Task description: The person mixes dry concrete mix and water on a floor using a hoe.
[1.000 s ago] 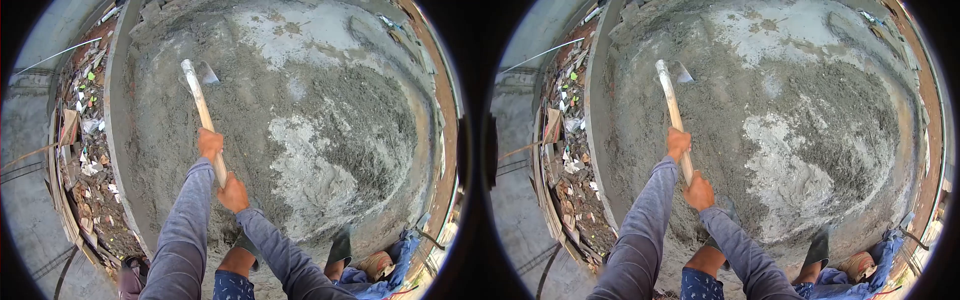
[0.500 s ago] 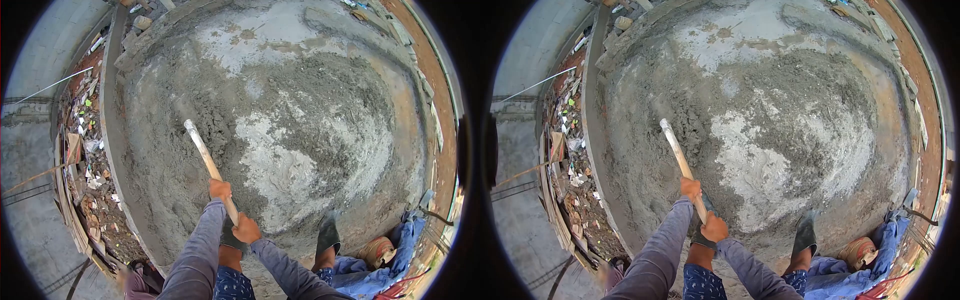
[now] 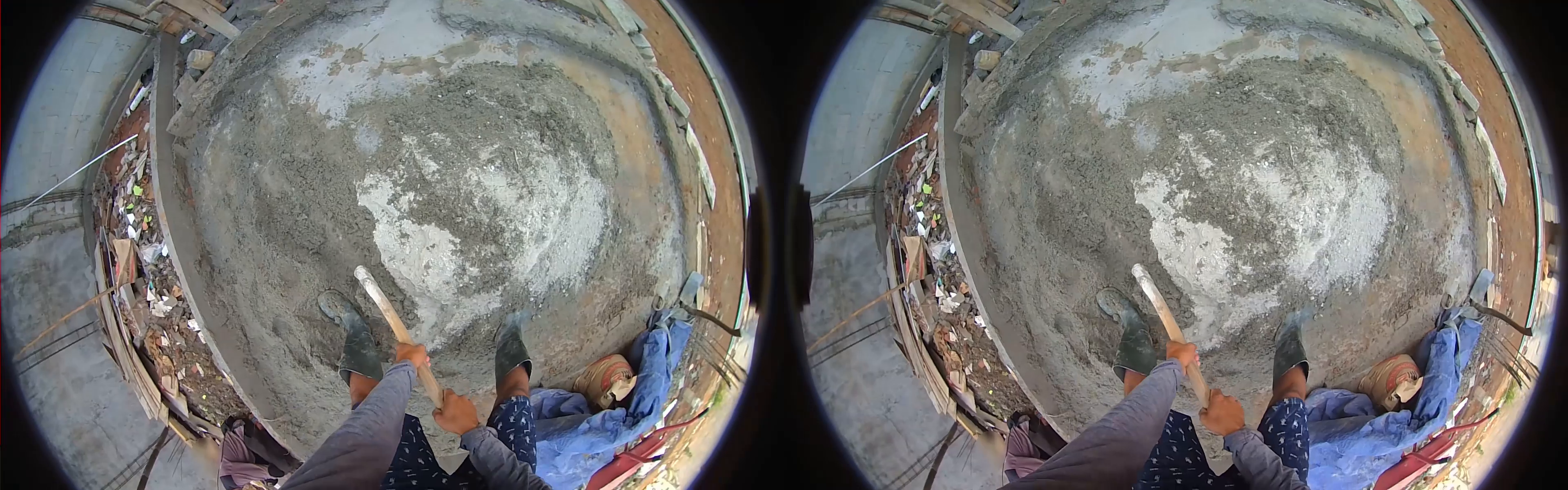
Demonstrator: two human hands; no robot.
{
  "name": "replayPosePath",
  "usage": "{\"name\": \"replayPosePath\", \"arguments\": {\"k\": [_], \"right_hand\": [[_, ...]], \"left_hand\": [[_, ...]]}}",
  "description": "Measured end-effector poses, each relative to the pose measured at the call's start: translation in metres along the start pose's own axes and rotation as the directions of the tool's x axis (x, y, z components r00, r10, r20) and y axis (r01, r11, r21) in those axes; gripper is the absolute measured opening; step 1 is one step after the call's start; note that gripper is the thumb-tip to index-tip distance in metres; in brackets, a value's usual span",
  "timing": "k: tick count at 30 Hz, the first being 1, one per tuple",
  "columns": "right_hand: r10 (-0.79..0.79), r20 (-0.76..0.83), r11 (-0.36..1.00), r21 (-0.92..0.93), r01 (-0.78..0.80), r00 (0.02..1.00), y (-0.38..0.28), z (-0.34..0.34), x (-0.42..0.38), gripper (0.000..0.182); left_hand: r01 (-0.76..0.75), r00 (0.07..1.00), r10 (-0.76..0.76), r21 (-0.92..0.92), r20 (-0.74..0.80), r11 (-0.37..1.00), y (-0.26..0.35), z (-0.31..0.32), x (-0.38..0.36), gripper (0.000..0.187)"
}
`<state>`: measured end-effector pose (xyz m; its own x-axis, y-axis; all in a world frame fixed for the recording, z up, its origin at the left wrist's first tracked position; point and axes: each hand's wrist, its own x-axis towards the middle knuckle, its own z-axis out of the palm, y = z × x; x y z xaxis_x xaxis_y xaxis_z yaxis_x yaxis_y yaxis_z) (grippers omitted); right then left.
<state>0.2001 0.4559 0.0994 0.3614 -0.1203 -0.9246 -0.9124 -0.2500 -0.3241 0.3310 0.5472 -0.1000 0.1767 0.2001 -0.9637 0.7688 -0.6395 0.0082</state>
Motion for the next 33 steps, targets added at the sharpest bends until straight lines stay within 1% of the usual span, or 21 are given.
{"name": "replayPosePath", "arguments": {"k": [1, 4, 7, 10, 11, 13, 16, 17, 19, 20, 21, 22, 23, 24, 25, 27, 28, 29, 30, 32, 33], "right_hand": [[0.021, -0.008, 1.0, 0.015, -0.021, 1.0, 0.01, -0.002, -0.01, 0.044], [0.011, -0.008, 0.999, 0.049, -0.01, 1.0, 0.031, -0.021, -0.024, 0.042], [-0.007, 0.0, 0.996, 0.083, 0.007, 1.0, 0.023, -0.044, -0.026, 0.041], [-0.047, -0.009, 0.994, 0.103, 0.048, 0.999, 0.014, -0.068, -0.031, 0.042], [-0.023, 0.015, 0.993, 0.118, 0.021, 1.0, 0.009, -0.086, -0.042, 0.042], [-0.079, 0.014, 0.987, 0.141, 0.076, 0.997, 0.024, -0.12, -0.066, 0.042], [-0.183, -0.03, 0.97, 0.157, 0.185, 0.983, 0.075, -0.165, -0.112, 0.042], [-0.224, -0.063, 0.96, 0.155, 0.231, 0.973, 0.095, -0.183, -0.128, 0.042], [-0.206, -0.037, 0.953, 0.219, 0.209, 0.978, 0.117, -0.239, -0.165, 0.04], [-0.247, -0.043, 0.949, 0.192, 0.251, 0.968, 0.134, -0.259, -0.183, 0.039], [-0.29, -0.054, 0.942, 0.157, 0.295, 0.955, 0.155, -0.279, -0.197, 0.039], [-0.295, -0.083, 0.947, 0.108, 0.302, 0.952, 0.177, -0.3, -0.213, 0.04], [-0.296, -0.102, 0.951, 0.068, 0.303, 0.95, 0.196, -0.317, -0.232, 0.04], [-0.254, -0.14, 0.961, 0.076, 0.266, 0.957, 0.206, -0.341, -0.252, 0.042], [-0.29, -0.199, 0.955, 0.009, 0.298, 0.936, 0.232, -0.358, -0.263, 0.044], [-0.161, -0.204, 0.985, 0.032, 0.171, 0.966, 0.262, -0.401, -0.287, 0.046], [-0.109, -0.221, 0.988, 0.083, 0.13, 0.969, 0.275, -0.419, -0.297, 0.047], [-0.058, -0.233, 0.987, 0.131, 0.091, 0.971, 0.284, -0.435, -0.301, 0.048], [-0.06, -0.232, 0.982, 0.163, 0.099, 0.971, 0.29, -0.451, -0.298, 0.048], [-0.067, -0.218, 0.964, 0.236, 0.12, 0.974, 0.296, -0.47, -0.291, 0.049], [-0.042, -0.171, 0.962, 0.26, 0.086, 0.984, 0.296, -0.468, -0.281, 0.048]], "left_hand": [[0.037, 0.999, -0.037, -0.015, 0.0, 0.999, -0.016, 0.014, 0.0, 0.059], [0.089, 0.995, -0.089, -0.012, 0.037, 0.996, -0.011, 0.038, -0.033, 0.044], [0.088, 0.988, -0.075, -0.091, 0.136, 0.992, 0.0, 0.034, -0.038, 0.023], [0.148, 0.985, -0.111, -0.327, 0.13, 0.933, 0.035, 0.031, -0.064, 0.012], [0.161, 0.98, -0.097, -0.408, 0.172, 0.899, 0.035, 0.032, -0.065, 0.012], [0.194, 0.966, -0.058, -0.559, 0.253, 0.806, 0.036, 0.04, -0.064, 0.013], [0.126, 0.961, 0.062, -0.629, 0.268, 0.767, 0.052, 0.065, -0.086, 0.015], [0.164, 0.97, 0.006, -0.672, 0.243, 0.722, 0.06, 0.079, -0.093, 0.02], [0.213, 0.954, 0.012, -0.703, 0.3, 0.679, 0.052, 0.108, -0.114, 0.019], [0.239, 0.945, 0.012, -0.717, 0.326, 0.655, 0.046, 0.125, -0.128, 0.018], [0.213, 0.956, 0.003, -0.703, 0.293, 0.678, 0.047, 0.146, -0.15, 0.021], [0.233, 0.943, 0.039, -0.736, 0.331, 0.635, 0.048, 0.168, -0.176, 0.022], [0.258, 0.93, 0.063, -0.764, 0.363, 0.591, 0.045, 0.184, -0.205, 0.022], [0.288, 0.912, 0.083, -0.77, 0.402, 0.569, 0.051, 0.205, -0.241, 0.023], [0.318, 0.89, 0.11, -0.777, 0.442, 0.544, 0.062, 0.228, -0.273, 0.023], [0.366, 0.851, 0.121, -0.742, 0.511, 0.562, 0.082, 0.267, -0.317, 0.016], [0.396, 0.819, 0.127, -0.713, 0.559, 0.579, 0.095, 0.282, -0.336, 0.014], [0.383, 0.793, 0.189, -0.715, 0.579, 0.585, 0.107, 0.292, -0.352, 0.014], [0.368, 0.766, 0.247, -0.72, 0.594, 0.588, 0.116, 0.299, -0.366, 0.014], [0.302, 0.777, 0.304, -0.751, 0.551, 0.587, 0.133, 0.29, -0.387, 0.014], [0.264, 0.782, 0.337, -0.768, 0.524, 0.583, 0.141, 0.278, -0.392, 0.014]]}}
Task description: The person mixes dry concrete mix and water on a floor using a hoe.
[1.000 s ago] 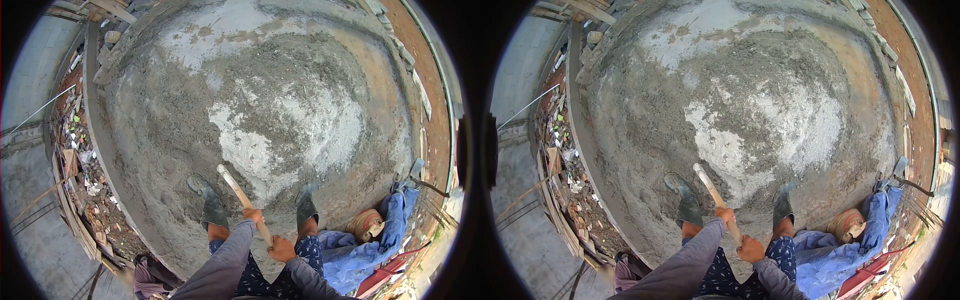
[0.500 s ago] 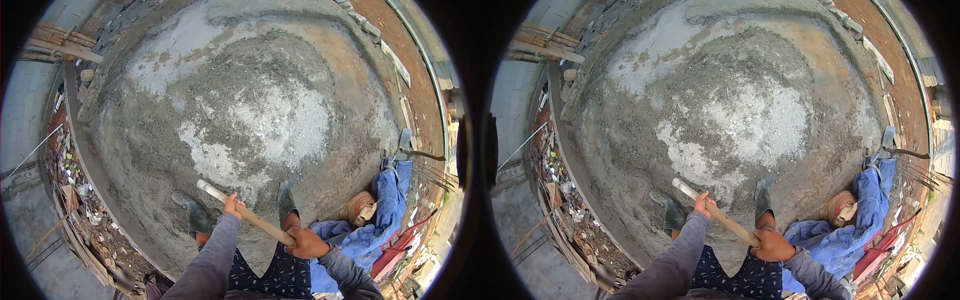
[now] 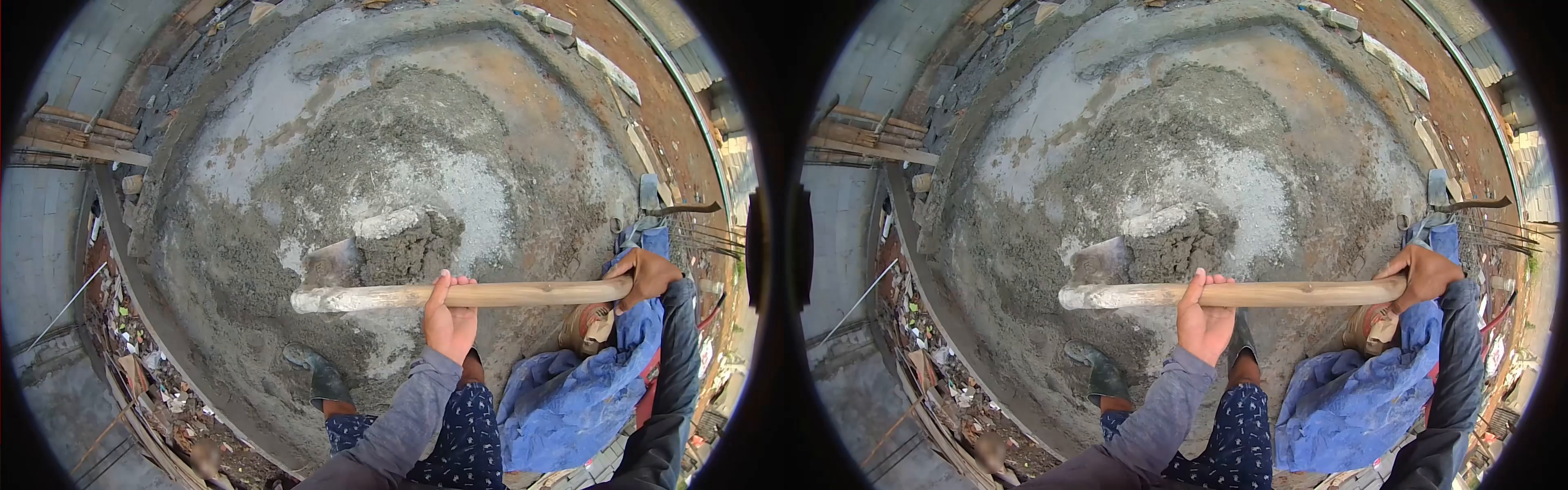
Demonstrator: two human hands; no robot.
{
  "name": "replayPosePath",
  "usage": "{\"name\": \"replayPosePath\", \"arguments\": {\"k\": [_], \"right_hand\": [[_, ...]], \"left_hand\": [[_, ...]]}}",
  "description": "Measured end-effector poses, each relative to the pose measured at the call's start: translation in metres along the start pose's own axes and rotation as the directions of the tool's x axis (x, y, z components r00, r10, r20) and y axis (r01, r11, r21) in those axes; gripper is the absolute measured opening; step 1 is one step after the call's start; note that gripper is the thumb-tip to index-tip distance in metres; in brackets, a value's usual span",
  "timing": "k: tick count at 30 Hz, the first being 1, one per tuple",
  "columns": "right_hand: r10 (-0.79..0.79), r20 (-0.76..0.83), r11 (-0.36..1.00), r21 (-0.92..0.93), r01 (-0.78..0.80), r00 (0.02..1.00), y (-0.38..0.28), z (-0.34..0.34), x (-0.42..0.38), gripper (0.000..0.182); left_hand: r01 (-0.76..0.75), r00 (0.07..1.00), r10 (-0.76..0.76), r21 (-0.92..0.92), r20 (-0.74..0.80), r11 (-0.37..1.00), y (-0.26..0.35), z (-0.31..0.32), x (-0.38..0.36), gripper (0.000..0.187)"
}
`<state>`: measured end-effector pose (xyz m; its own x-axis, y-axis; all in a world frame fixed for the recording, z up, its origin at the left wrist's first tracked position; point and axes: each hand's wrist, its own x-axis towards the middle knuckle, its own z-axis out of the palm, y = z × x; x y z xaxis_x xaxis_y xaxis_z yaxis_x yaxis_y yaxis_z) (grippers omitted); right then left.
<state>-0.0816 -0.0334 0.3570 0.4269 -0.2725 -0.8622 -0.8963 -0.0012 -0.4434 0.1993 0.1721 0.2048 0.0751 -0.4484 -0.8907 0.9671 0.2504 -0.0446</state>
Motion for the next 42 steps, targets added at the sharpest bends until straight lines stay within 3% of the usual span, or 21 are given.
{"name": "replayPosePath", "arguments": {"k": [2, 6, 9, 11, 13, 15, 19, 21, 24, 27, 30, 31, 34, 37, 40, 42], "right_hand": [[0.06, 0.06, 0.998, 0.028, -0.062, 0.996, 0.004, 0.017, 0.044, 0.048], [-0.169, 0.161, 0.975, -0.118, 0.189, 0.972, -0.001, 0.146, 0.142, 0.045], [-0.393, 0.182, 0.911, -0.053, 0.408, 0.901, -0.035, 0.284, 0.181, 0.052], [-0.4, 0.26, 0.915, 0.051, 0.401, 0.879, -0.089, 0.362, 0.182, 0.056], [-0.357, 0.493, 0.925, 0.065, 0.375, 0.794, -0.122, 0.445, 0.2, 0.062], [-0.377, 0.548, 0.925, 0.184, 0.332, 0.747, -0.159, 0.516, 0.218, 0.069], [-0.427, 0.405, 0.892, 0.334, 0.304, 0.809, -0.248, 0.608, 0.267, 0.065], [-0.435, 0.338, 0.881, 0.351, 0.317, 0.835, -0.295, 0.64, 0.31, 0.062], [-0.435, 0.221, 0.893, 0.228, 0.387, 0.873, -0.374, 0.668, 0.386, 0.051], [-0.466, 0.169, 0.882, 0.167, 0.441, 0.868, -0.46, 0.671, 0.478, 0.041], [-0.539, 0.056, 0.835, 0.168, 0.525, 0.84, -0.525, 0.69, 0.569, 0.045], [-0.488, 0.111, 0.86, 0.229, 0.456, 0.865, -0.548, 0.689, 0.588, 0.043], [-0.372, 0.216, 0.898, 0.33, 0.291, 0.902, -0.583, 0.689, 0.631, 0.039], [-0.273, 0.161, 0.938, 0.265, 0.225, 0.948, -0.567, 0.7, 0.624, 0.037], [-0.302, 0.062, 0.923, 0.268, 0.276, 0.951, -0.519, 0.71, 0.608, 0.041], [-0.248, 0.088, 0.945, 0.242, 0.221, 0.965, -0.493, 0.682, 0.568, 0.042]], "left_hand": [[-0.13, 0.992, 0.13, 0.049, 0.002, 0.99, 0.033, -0.011, -0.009, 0.013], [-0.3, 0.95, 0.308, 0.125, -0.045, 0.946, 0.136, -0.081, -0.015, 0.013], [-0.355, 0.906, 0.383, 0.17, -0.178, 0.919, 0.231, -0.153, -0.018, 0.014], [-0.365, 0.88, 0.415, 0.228, -0.233, 0.903, 0.299, -0.205, -0.017, 0.013], [-0.356, 0.848, 0.433, 0.278, -0.306, 0.892, 0.36, -0.255, -0.01, 0.013], [-0.284, 0.83, 0.403, 0.329, -0.385, 0.901, 0.421, -0.298, 0.002, 0.012], [-0.221, 0.76, 0.508, 0.573, -0.405, 0.789, 0.525, -0.326, 0.044, 0.013], [-0.225, 0.78, 0.49, 0.554, -0.39, 0.801, 0.588, -0.332, 0.073, 0.015], [-0.325, 0.78, 0.56, 0.582, -0.281, 0.745, 0.677, -0.32, 0.11, 0.017], [-0.425, 0.691, 0.708, 0.713, -0.142, 0.558, 0.747, -0.295, 0.148, 0.018], [-0.441, 0.613, 0.788, 0.807, -0.05, 0.394, 0.787, -0.272, 0.175, 0.024], [-0.417, 0.604, 0.796, 0.84, -0.031, 0.348, 0.795, -0.268, 0.181, 0.023], [-0.045, 0.561, 0.824, 0.991, -0.082, 0.129, 0.798, -0.26, 0.199, 0.041], [0.01, 0.637, 0.765, 0.993, -0.096, 0.116, 0.785, -0.264, 0.194, 0.057], [0.092, 0.697, 0.71, 0.994, -0.101, 0.052, 0.74, -0.266, 0.18, 0.063], [0.032, 0.741, 0.66, 0.989, -0.122, 0.147, 0.7, -0.265, 0.172, 0.069]]}}
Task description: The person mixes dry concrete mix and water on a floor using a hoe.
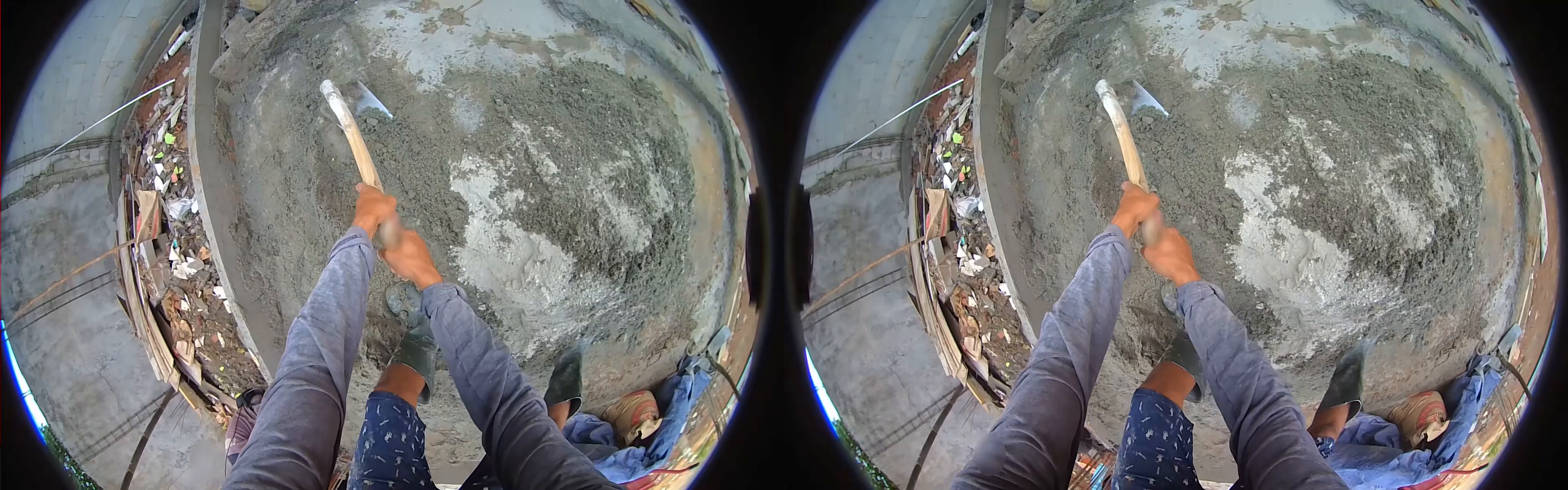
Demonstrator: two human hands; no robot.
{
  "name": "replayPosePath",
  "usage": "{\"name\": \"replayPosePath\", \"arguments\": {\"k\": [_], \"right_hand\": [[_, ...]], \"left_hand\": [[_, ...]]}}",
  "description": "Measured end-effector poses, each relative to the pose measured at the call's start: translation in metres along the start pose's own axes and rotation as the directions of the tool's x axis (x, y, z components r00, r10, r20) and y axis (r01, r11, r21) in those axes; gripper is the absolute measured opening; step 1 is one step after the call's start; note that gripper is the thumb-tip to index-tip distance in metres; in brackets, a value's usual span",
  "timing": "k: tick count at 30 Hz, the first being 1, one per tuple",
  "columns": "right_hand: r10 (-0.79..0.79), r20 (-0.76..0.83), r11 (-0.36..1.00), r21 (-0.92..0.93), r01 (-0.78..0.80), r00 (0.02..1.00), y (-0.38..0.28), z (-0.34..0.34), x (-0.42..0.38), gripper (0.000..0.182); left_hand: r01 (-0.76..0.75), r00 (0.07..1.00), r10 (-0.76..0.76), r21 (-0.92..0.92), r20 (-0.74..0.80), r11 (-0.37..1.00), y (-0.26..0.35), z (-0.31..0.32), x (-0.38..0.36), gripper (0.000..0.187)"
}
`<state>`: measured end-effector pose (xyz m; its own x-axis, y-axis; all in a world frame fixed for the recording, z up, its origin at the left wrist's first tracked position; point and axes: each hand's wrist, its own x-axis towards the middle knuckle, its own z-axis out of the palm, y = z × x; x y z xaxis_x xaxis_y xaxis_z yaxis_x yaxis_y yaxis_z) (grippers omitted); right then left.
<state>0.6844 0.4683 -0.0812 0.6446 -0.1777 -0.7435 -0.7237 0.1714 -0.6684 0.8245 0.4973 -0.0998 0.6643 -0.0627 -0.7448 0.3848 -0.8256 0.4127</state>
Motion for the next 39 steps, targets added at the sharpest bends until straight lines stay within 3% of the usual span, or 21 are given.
{"name": "replayPosePath", "arguments": {"k": [7, 11, 12, 13, 16, 19, 20, 23, 25, 26, 29, 30, 33, 35, 37, 39], "right_hand": [[0.109, 0.003, 0.99, -0.086, -0.108, 0.994, 0.068, -0.117, -0.144, 0.042], [0.197, -0.019, 0.978, -0.065, -0.198, 0.98, 0.13, -0.179, -0.24, 0.039], [0.215, -0.02, 0.976, -0.038, -0.215, 0.976, 0.139, -0.19, -0.262, 0.038], [0.243, -0.007, 0.97, -0.009, -0.243, 0.97, 0.138, -0.2, -0.283, 0.036], [0.244, 0.021, 0.962, 0.123, -0.245, 0.969, 0.137, -0.233, -0.327, 0.029], [0.218, 0.079, 0.944, 0.236, -0.231, 0.973, 0.099, -0.27, -0.351, 0.023], [0.245, 0.109, 0.934, 0.238, -0.265, 0.963, 0.077, -0.285, -0.366, 0.019], [0.264, 0.187, 0.838, 0.441, -0.321, 0.946, 0.061, -0.356, -0.439, 0.017], [0.259, 0.214, 0.818, 0.469, -0.332, 0.942, 0.051, -0.398, -0.494, 0.019], [0.267, 0.215, 0.832, 0.439, -0.338, 0.939, 0.054, -0.419, -0.521, 0.02], [0.312, 0.178, 0.887, 0.298, -0.353, 0.933, 0.064, -0.49, -0.605, 0.025], [0.316, 0.133, 0.93, 0.154, -0.335, 0.939, 0.076, -0.516, -0.631, 0.028], [0.4, 0.068, 0.911, -0.138, -0.389, 0.914, 0.113, -0.593, -0.691, 0.038], [0.195, 0.079, 0.96, -0.221, -0.174, 0.978, 0.195, -0.634, -0.717, 0.04], [0.231, 0.1, 0.942, -0.27, -0.197, 0.968, 0.228, -0.63, -0.712, 0.04], [0.491, 0.111, 0.848, -0.289, -0.445, 0.864, 0.228, -0.602, -0.692, 0.04]], "left_hand": [[0.115, 0.982, -0.101, -0.084, 0.158, 0.99, -0.001, 0.123, -0.137, 0.088], [0.154, 0.961, -0.128, -0.089, 0.244, 0.984, -0.018, 0.212, -0.227, 0.074], [0.166, 0.952, -0.148, -0.046, 0.269, 0.985, -0.023, 0.23, -0.243, 0.078], [0.181, 0.941, -0.173, 0.0, 0.292, 0.984, -0.026, 0.242, -0.259, 0.082], [0.243, 0.884, -0.221, 0.001, 0.412, 0.97, 0.02, 0.241, -0.317, 0.067], [0.349, 0.792, -0.16, -0.222, 0.589, 0.91, 0.03, 0.234, -0.314, 0.039], [0.39, 0.802, -0.151, -0.313, 0.578, 0.866, 0.029, 0.235, -0.309, 0.019], [0.465, 0.789, -0.023, -0.573, 0.613, 0.675, 0.067, 0.252, -0.326, 0.022], [0.513, 0.823, -0.055, -0.697, 0.566, 0.501, 0.094, 0.272, -0.336, 0.016], [0.522, 0.838, -0.082, -0.75, 0.539, 0.406, 0.107, 0.283, -0.344, 0.015], [0.557, 0.821, -0.085, -0.762, 0.564, 0.329, 0.143, 0.33, -0.397, 0.017], [0.571, 0.79, 0.035, -0.756, 0.612, 0.321, 0.142, 0.351, -0.417, 0.016], [0.617, 0.746, 0.081, -0.733, 0.661, 0.286, 0.188, 0.391, -0.523, 0.014], [0.651, 0.69, 0.129, -0.689, 0.712, 0.318, 0.198, 0.403, -0.561, 0.013], [0.638, 0.703, 0.131, -0.701, 0.699, 0.319, 0.186, 0.398, -0.585, 0.014], [0.58, 0.767, 0.094, -0.748, 0.635, 0.323, 0.16, 0.374, -0.583, 0.014]]}}
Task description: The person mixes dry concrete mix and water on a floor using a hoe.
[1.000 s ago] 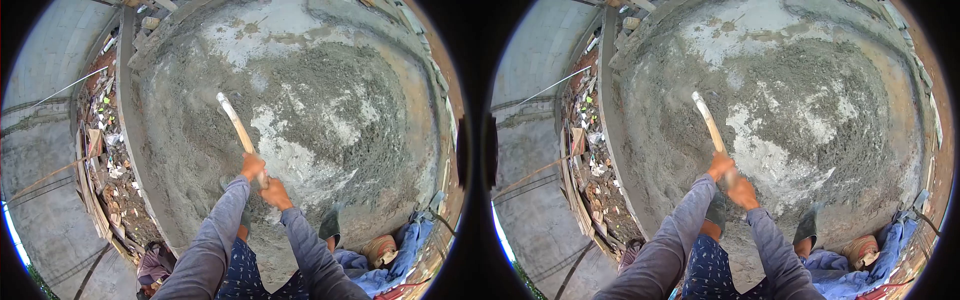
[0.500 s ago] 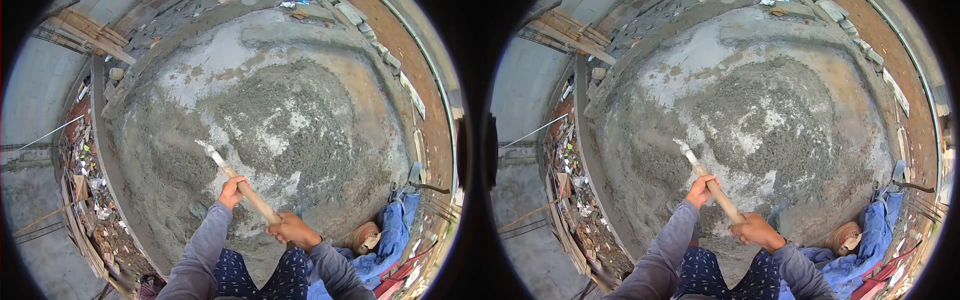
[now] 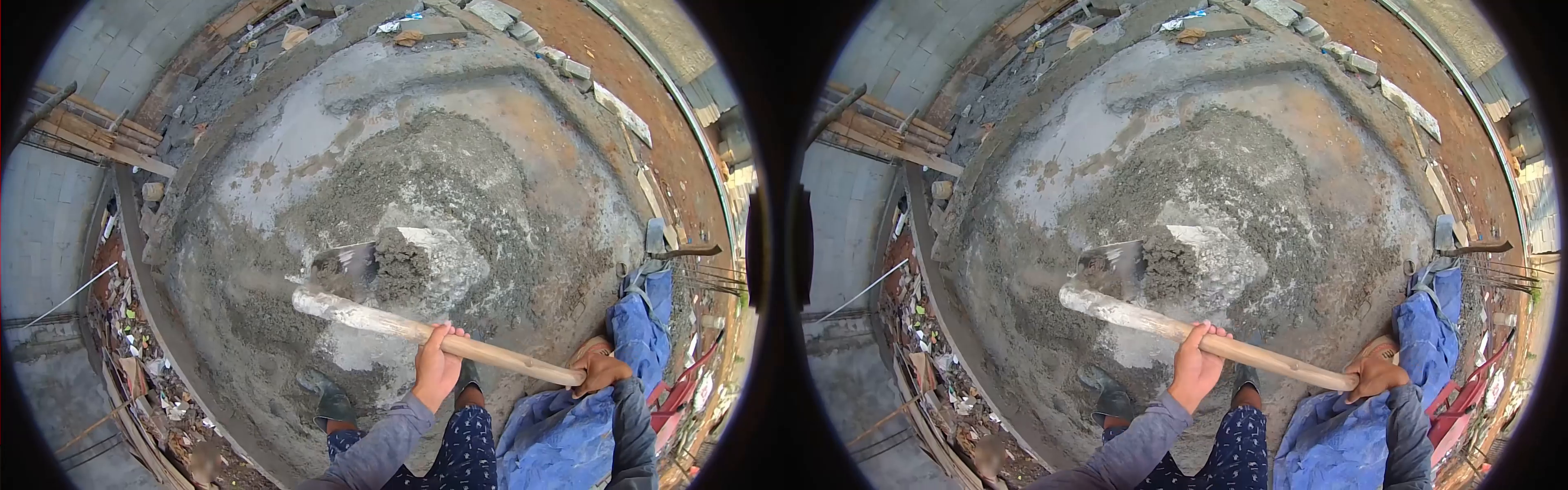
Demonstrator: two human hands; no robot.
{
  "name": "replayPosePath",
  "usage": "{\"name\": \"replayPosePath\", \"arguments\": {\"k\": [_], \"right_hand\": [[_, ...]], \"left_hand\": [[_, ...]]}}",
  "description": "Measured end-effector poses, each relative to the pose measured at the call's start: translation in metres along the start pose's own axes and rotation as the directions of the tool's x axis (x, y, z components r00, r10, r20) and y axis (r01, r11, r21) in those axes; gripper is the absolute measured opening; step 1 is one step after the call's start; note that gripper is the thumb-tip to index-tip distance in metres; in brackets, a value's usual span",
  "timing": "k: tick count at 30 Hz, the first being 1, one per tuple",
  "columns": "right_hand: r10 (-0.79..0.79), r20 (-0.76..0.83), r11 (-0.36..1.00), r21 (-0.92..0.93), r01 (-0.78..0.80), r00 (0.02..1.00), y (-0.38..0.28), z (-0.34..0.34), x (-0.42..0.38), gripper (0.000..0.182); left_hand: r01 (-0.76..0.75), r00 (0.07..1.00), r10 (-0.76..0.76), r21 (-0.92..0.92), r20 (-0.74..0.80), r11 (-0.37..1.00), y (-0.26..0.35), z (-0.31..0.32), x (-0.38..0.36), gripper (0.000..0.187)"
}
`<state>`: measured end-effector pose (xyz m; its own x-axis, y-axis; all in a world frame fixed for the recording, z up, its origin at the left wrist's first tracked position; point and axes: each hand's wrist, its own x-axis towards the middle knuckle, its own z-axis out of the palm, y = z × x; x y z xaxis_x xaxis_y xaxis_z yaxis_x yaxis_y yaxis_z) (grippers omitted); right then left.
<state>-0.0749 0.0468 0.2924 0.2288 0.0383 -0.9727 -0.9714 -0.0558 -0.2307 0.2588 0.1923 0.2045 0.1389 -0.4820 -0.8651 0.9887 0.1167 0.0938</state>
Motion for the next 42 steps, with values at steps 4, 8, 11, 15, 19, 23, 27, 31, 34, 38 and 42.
{"name": "replayPosePath", "arguments": {"k": [4, 8, 11, 15, 19, 23, 27, 31, 34, 38, 42], "right_hand": [[-0.362, -0.192, 0.929, -0.156, 0.336, 0.912, -0.054, 0.111, 0.1, 0.042], [-0.667, -0.156, 0.743, -0.223, 0.631, 0.729, -0.161, 0.247, 0.174, 0.047], [-0.655, -0.097, 0.755, -0.142, 0.641, 0.75, -0.251, 0.325, 0.201, 0.055], [-0.641, -0.11, 0.767, -0.104, 0.633, 0.759, -0.348, 0.395, 0.266, 0.059], [-0.685, -0.145, 0.728, -0.112, 0.676, 0.713, -0.436, 0.439, 0.349, 0.062], [-0.738, -0.2, 0.669, -0.091, 0.738, 0.644, -0.543, 0.469, 0.43, 0.064], [-0.71, -0.205, 0.692, -0.032, 0.721, 0.673, -0.646, 0.491, 0.5, 0.052], [-0.595, -0.155, 0.784, 0.105, 0.612, 0.788, -0.664, 0.514, 0.552, 0.041], [-0.446, -0.108, 0.894, -0.004, 0.448, 0.889, -0.614, 0.521, 0.524, 0.041], [-0.406, -0.12, 0.914, -0.064, 0.401, 0.906, -0.542, 0.513, 0.473, 0.041], [-0.327, -0.112, 0.943, -0.099, 0.317, 0.938, -0.449, 0.468, 0.431, 0.042]], "left_hand": [[-0.18, 0.975, 0.193, 0.119, -0.113, 0.976, 0.081, -0.083, -0.011, 0.008], [-0.295, 0.895, 0.351, 0.227, -0.276, 0.928, 0.206, -0.177, -0.024, 0.012], [-0.275, 0.844, 0.383, 0.311, -0.375, 0.91, 0.297, -0.25, -0.023, 0.016], [-0.345, 0.79, 0.477, 0.363, -0.386, 0.865, 0.395, -0.323, -0.013, 0.019], [-0.454, 0.722, 0.624, 0.474, -0.3, 0.754, 0.488, -0.358, 0.001, 0.016], [-0.544, 0.602, 0.783, 0.638, -0.156, 0.545, 0.586, -0.392, 0.032, 0.023], [-0.444, 0.539, 0.826, 0.776, -0.168, 0.447, 0.643, -0.45, 0.085, 0.025], [-0.105, 0.539, 0.786, 0.902, -0.302, 0.418, 0.623, -0.528, 0.149, 0.028], [0.019, 0.527, 0.741, 0.877, -0.416, 0.479, 0.559, -0.552, 0.148, 0.03], [0.143, 0.537, 0.657, 0.824, -0.53, 0.548, 0.475, -0.546, 0.131, 0.03], [0.204, 0.537, 0.613, 0.794, -0.58, 0.573, 0.366, -0.53, 0.143, 0.036]]}}
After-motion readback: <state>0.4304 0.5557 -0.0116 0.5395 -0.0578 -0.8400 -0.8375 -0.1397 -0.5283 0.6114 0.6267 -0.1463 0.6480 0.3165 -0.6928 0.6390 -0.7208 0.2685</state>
